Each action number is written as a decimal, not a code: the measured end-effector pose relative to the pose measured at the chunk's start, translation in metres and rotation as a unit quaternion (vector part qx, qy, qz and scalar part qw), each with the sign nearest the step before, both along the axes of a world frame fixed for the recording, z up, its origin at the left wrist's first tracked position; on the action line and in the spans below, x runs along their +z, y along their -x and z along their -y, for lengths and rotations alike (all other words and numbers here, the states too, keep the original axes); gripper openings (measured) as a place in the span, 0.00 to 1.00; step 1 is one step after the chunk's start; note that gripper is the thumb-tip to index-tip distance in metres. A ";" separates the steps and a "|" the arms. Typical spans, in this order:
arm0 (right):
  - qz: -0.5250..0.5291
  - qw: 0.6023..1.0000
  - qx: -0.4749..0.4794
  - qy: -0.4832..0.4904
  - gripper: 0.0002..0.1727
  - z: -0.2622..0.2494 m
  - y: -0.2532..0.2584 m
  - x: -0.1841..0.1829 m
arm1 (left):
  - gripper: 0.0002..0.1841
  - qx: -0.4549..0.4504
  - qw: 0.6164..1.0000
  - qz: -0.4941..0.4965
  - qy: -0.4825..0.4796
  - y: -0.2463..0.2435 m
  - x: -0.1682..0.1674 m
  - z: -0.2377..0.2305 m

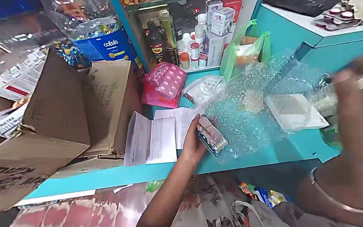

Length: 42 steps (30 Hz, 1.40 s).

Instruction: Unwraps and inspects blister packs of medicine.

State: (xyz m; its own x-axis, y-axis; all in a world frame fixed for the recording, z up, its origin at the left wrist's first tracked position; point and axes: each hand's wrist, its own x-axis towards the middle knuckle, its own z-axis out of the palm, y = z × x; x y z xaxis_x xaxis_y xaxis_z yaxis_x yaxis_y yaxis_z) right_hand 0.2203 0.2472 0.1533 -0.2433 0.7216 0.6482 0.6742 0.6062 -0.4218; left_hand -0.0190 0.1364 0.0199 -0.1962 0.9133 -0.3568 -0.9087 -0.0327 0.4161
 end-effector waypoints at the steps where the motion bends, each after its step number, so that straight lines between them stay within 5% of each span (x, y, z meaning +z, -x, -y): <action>1: 0.010 0.997 0.065 0.037 0.27 0.029 0.021 -0.017 | 0.25 0.000 1.000 -0.011 0.004 -0.003 0.001 -0.002; 5: 0.164 0.947 0.185 0.207 0.46 0.056 0.082 -0.091 | 0.29 0.030 0.999 -0.044 0.009 -0.012 0.005 -0.011; 7: 0.167 0.922 0.211 0.280 0.48 0.044 0.085 -0.103 | 0.31 0.034 0.998 -0.057 0.005 -0.011 0.001 -0.011; 10: 0.019 0.865 0.269 0.424 0.38 0.024 0.077 -0.102 | 0.30 0.048 0.995 -0.081 0.015 -0.004 0.000 -0.013; 13: -0.211 0.735 0.275 0.582 0.21 0.013 0.066 -0.096 | 0.26 0.059 0.979 -0.190 0.037 0.007 -0.001 -0.017; 15: -0.320 0.643 0.300 0.627 0.15 0.008 0.056 -0.103 | 0.23 0.056 0.947 -0.314 0.044 0.012 -0.009 -0.019; 17: -0.392 0.600 0.311 0.624 0.08 0.009 0.054 -0.110 | 0.22 0.065 0.899 -0.431 0.043 0.017 -0.012 -0.019; 21: -0.466 0.610 0.245 0.592 0.26 0.010 0.063 -0.103 | 0.20 0.072 0.833 -0.546 0.049 0.025 -0.018 -0.016; 26: -0.524 0.642 0.200 0.522 0.25 0.006 0.067 -0.101 | 0.23 0.117 0.766 -0.627 0.081 0.035 -0.024 -0.007; 30: -0.506 0.612 0.256 0.551 0.15 0.013 0.058 -0.103 | 0.57 0.233 0.647 -0.722 0.080 0.046 -0.016 0.009; 33: -0.498 0.587 0.293 0.567 0.16 0.019 0.060 -0.104 | 0.61 0.305 0.575 -0.756 0.073 0.046 0.007 0.026; 35: -0.502 0.570 0.310 0.572 0.19 0.022 0.063 -0.103 | 0.53 0.295 0.612 -0.734 0.022 0.037 0.023 0.036; 38: -0.495 0.534 0.360 0.584 0.19 0.025 0.065 -0.101 | 0.39 0.179 0.738 -0.647 -0.071 0.014 0.033 0.036; 42: -0.437 0.454 0.454 0.629 0.20 0.035 0.072 -0.103 | 0.42 -0.036 0.921 -0.340 -0.186 -0.006 0.016 0.017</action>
